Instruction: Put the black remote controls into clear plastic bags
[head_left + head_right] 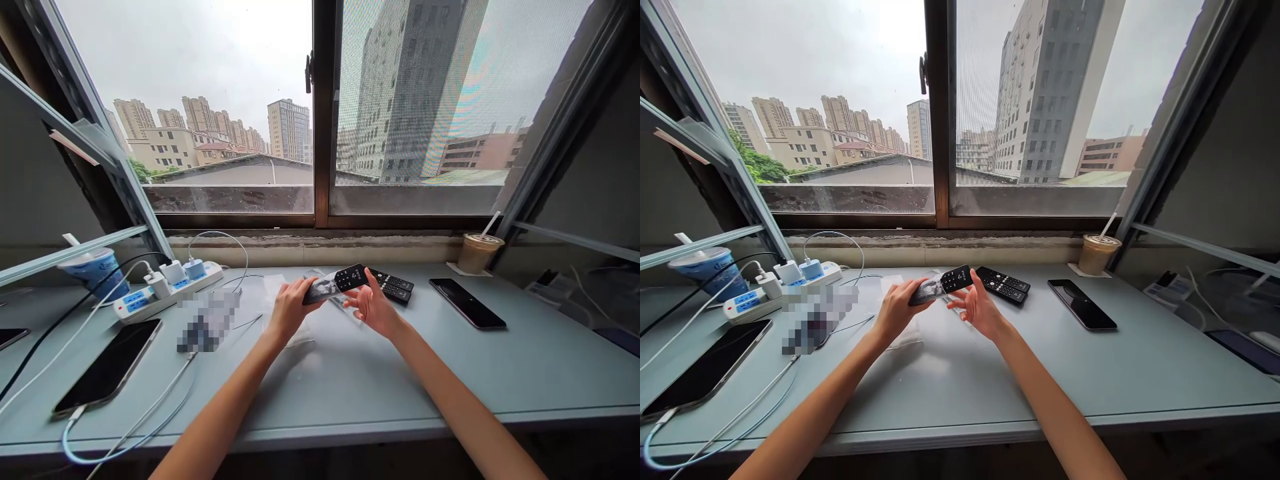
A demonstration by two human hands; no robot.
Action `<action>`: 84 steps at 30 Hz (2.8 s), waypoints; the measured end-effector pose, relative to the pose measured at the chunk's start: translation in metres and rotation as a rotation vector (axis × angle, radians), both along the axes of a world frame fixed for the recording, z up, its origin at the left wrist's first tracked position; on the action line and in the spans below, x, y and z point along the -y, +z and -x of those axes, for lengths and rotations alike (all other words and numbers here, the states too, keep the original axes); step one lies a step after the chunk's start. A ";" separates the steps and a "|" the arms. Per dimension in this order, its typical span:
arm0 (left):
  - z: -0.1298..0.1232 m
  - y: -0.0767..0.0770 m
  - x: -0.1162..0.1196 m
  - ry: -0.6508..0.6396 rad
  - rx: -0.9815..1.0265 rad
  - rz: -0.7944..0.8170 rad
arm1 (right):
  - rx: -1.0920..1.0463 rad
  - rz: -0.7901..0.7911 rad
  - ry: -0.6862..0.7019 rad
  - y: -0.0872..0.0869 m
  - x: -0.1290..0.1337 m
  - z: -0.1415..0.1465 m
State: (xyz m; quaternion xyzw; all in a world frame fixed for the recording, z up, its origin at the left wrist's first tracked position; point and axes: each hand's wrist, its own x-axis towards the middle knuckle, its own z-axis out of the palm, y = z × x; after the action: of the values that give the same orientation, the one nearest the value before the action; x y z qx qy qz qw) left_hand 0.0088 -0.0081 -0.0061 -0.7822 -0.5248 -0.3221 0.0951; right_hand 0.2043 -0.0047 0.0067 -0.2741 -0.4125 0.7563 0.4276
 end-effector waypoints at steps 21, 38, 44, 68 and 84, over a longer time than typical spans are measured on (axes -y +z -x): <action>0.003 -0.002 -0.001 -0.086 -0.152 0.037 | 0.174 -0.038 -0.083 -0.021 -0.004 0.004; -0.005 -0.006 0.001 -0.195 -0.214 0.112 | 0.484 -0.179 -0.095 -0.026 -0.003 0.007; -0.006 -0.006 0.001 -0.208 -0.222 0.149 | 0.480 -0.205 -0.120 -0.030 -0.006 0.008; -0.004 -0.009 -0.001 -0.156 -0.189 0.186 | 0.620 -0.255 -0.186 -0.019 0.003 0.016; -0.009 -0.011 0.000 -0.181 -0.158 0.202 | 0.546 -0.299 -0.284 -0.025 0.000 0.014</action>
State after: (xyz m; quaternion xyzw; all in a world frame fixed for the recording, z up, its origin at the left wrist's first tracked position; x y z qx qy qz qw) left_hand 0.0173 -0.0079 -0.0169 -0.8548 -0.4726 -0.2127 0.0275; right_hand 0.1898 -0.0044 -0.0181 -0.4555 -0.5757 0.5190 0.4379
